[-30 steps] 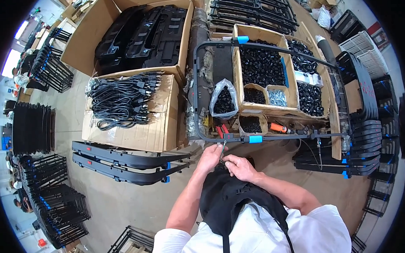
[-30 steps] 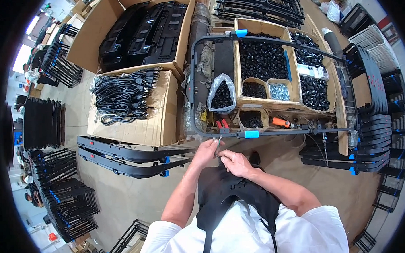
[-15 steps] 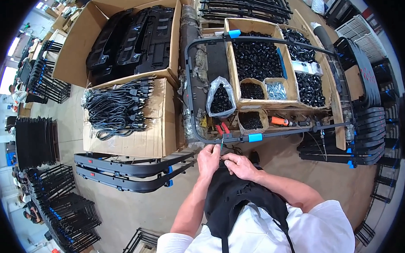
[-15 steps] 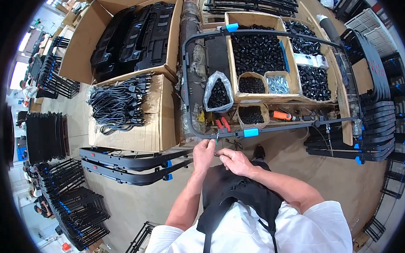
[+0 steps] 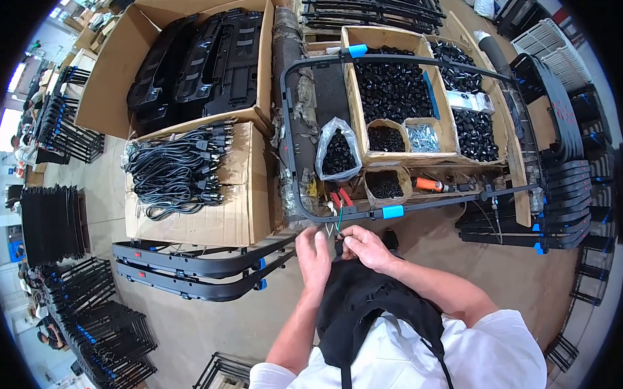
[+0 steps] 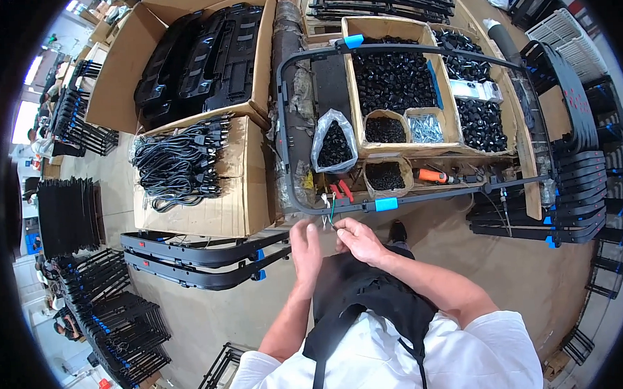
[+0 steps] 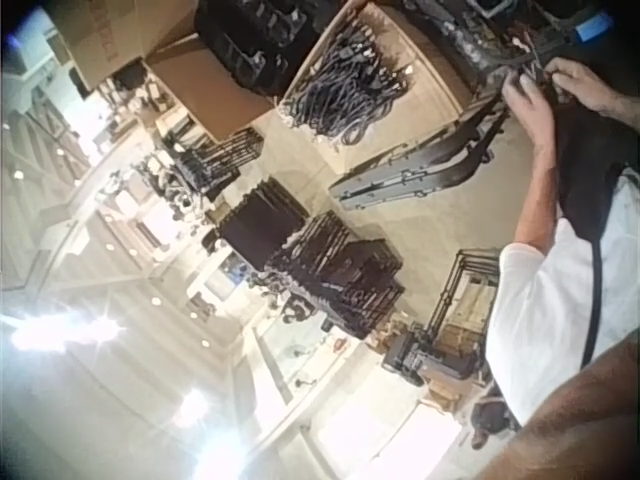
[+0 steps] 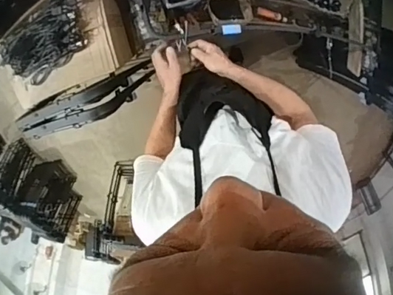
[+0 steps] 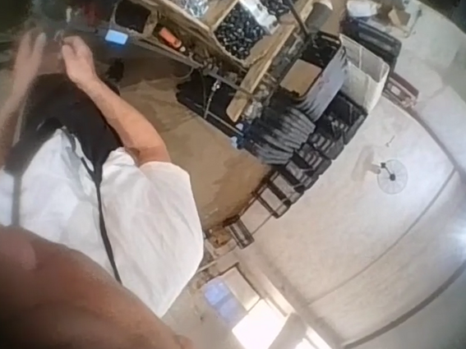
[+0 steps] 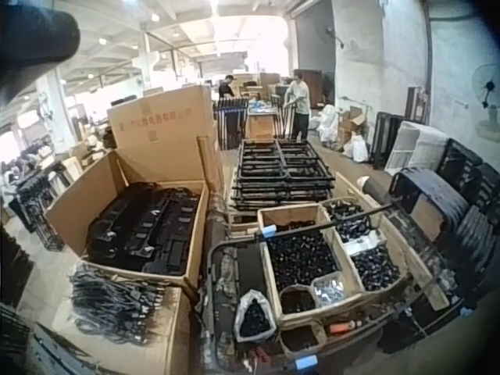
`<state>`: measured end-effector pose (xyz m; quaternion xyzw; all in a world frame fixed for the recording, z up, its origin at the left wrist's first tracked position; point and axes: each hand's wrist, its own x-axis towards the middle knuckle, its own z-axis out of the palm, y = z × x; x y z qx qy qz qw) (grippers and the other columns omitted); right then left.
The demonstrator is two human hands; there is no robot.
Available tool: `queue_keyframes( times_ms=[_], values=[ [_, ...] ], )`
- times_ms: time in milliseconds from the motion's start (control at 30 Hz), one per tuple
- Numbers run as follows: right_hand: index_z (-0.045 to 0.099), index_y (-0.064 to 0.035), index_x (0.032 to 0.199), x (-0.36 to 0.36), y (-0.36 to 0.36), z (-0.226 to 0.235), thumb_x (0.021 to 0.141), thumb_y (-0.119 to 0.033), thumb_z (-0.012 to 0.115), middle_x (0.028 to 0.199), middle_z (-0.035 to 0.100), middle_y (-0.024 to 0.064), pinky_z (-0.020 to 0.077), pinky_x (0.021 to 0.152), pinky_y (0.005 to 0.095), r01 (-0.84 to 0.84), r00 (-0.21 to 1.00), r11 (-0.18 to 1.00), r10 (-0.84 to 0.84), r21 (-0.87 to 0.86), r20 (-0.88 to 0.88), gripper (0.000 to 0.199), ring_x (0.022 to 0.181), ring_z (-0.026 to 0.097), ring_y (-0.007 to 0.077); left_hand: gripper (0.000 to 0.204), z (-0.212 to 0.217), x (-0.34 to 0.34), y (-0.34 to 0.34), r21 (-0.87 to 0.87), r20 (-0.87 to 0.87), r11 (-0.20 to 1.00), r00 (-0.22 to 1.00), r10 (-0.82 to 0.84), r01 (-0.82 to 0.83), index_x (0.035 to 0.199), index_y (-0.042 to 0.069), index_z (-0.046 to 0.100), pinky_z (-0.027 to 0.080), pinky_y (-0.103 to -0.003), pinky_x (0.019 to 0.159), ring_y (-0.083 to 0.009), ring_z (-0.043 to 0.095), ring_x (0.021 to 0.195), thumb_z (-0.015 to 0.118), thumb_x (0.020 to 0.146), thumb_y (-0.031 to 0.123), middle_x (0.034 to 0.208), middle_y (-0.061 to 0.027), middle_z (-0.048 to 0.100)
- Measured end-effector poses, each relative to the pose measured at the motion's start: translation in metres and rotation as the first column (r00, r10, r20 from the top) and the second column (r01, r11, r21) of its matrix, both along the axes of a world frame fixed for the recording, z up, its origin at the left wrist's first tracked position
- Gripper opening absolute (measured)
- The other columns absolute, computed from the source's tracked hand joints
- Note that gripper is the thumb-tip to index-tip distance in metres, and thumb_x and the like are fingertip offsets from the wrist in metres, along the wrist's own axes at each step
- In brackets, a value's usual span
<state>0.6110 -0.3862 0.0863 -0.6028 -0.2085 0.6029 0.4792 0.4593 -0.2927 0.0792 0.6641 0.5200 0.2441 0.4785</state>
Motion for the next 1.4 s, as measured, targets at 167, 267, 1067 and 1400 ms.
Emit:
queue_keyframes(
  times_ms=[167, 267, 1067, 1400],
  values=[
    [0.062, -0.0006, 0.123, -0.005, 0.015, -0.005, 0.112, -0.015, 0.051, 0.101, 0.068, 0.0053, 0.0578, 0.084, 0.032, 0.119, 0.96, 0.99, -0.133, -0.07, -0.245, 0.021, 0.089, 0.07, 0.0164, 0.037, -0.003, -0.034, -0.03, -0.37, 0.115, 0.922, 0.99, -0.078, 0.115, 0.139, 0.001, 0.058, 0.051, -0.035, 0.1, -0.0211, 0.065, 0.11, 0.06, 0.108, 0.022, 0.123, -0.0145, 0.067],
    [0.062, 0.0002, 0.123, -0.008, 0.02, -0.005, 0.111, -0.013, 0.052, 0.101, 0.068, 0.0062, 0.058, 0.083, 0.0313, 0.15, 0.94, 0.985, -0.169, -0.087, -0.296, 0.02, 0.09, 0.071, 0.0169, 0.035, -0.014, -0.024, -0.051, -0.167, 0.117, 0.938, 0.95, -0.289, 0.305, 0.135, 0.001, 0.062, 0.051, -0.042, 0.104, -0.0306, 0.067, 0.116, 0.061, 0.107, 0.022, 0.125, -0.0171, 0.07],
    [0.08, -0.0029, 0.097, 0.106, 0.134, -0.004, 0.096, -0.041, 0.073, 0.087, 0.078, 0.0059, 0.0543, 0.074, 0.0326, -0.563, 0.79, 0.822, 0.566, -0.085, 0.236, 0.038, 0.079, 0.07, 0.0145, 0.032, -0.016, -0.044, -0.058, -0.684, 0.409, 0.703, 0.9, 0.15, 0.194, 0.112, 0.006, 0.069, 0.033, -0.021, 0.058, -0.0025, 0.038, 0.066, 0.05, 0.116, 0.031, 0.08, 0.0083, 0.048],
    [0.075, -0.0003, 0.097, 0.096, 0.129, -0.006, 0.094, -0.035, 0.067, 0.096, 0.075, 0.023, 0.0542, 0.085, 0.0494, -0.512, 0.636, 0.85, 0.475, -0.128, 0.609, 0.036, 0.096, 0.072, 0.0396, 0.032, -0.008, -0.032, -0.079, -0.45, 0.108, 0.89, 0.994, -0.026, 0.072, 0.122, 0.004, 0.07, 0.047, -0.025, 0.068, -0.0069, 0.054, 0.072, 0.05, 0.115, 0.028, 0.083, 0.0053, 0.058]
  ],
)
